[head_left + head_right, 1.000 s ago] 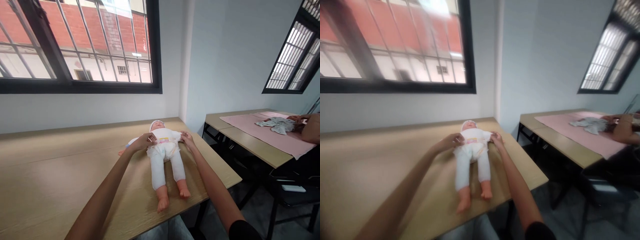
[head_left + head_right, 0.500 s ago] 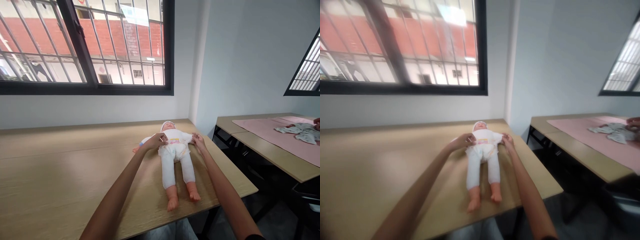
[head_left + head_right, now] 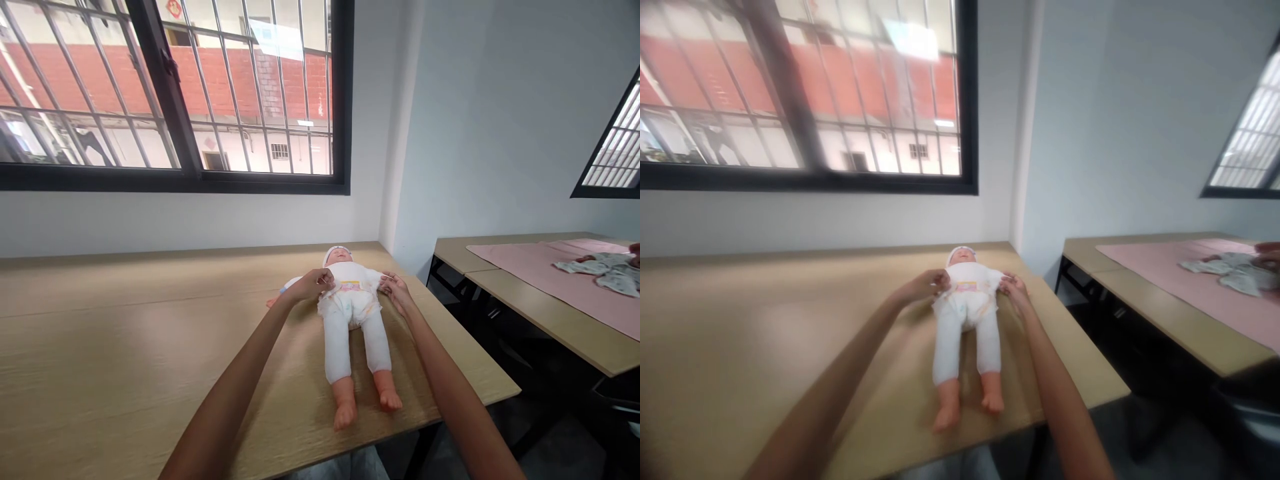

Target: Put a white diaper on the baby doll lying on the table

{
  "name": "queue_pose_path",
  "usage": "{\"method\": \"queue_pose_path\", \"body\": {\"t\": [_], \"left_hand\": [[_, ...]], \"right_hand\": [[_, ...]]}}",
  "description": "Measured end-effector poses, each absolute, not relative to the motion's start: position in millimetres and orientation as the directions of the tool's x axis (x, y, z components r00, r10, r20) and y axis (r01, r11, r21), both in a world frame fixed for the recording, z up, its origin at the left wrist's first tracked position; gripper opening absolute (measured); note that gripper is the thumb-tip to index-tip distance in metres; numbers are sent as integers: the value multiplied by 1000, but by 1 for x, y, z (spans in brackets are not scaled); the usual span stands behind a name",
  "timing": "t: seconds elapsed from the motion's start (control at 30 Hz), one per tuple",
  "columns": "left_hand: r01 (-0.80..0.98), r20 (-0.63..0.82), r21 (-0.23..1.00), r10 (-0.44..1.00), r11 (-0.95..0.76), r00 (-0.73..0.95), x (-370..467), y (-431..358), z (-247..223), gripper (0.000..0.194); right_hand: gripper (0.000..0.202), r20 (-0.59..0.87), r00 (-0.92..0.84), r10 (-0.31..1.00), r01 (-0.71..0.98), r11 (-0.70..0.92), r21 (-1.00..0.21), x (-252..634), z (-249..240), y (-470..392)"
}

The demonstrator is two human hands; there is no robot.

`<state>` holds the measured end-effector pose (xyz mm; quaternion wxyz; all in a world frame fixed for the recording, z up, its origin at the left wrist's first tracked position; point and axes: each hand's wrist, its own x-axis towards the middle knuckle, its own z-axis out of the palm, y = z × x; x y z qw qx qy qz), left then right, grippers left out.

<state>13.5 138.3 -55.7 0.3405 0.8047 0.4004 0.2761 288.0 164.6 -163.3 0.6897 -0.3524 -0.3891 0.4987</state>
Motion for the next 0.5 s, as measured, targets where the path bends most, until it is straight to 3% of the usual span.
{"method": "queue_pose_path", "body": {"t": [0.23,0.5], "left_hand": [[366,132,847,818,-387,560,11,140,-56,17],[524,195,735,874,-431,445,22,141,-63,22]], "right_hand": [[31,162,205,965,-395,233,-889,288,-166,166],[29,134,211,968,-410,212,-887,287,-165,166]]}}
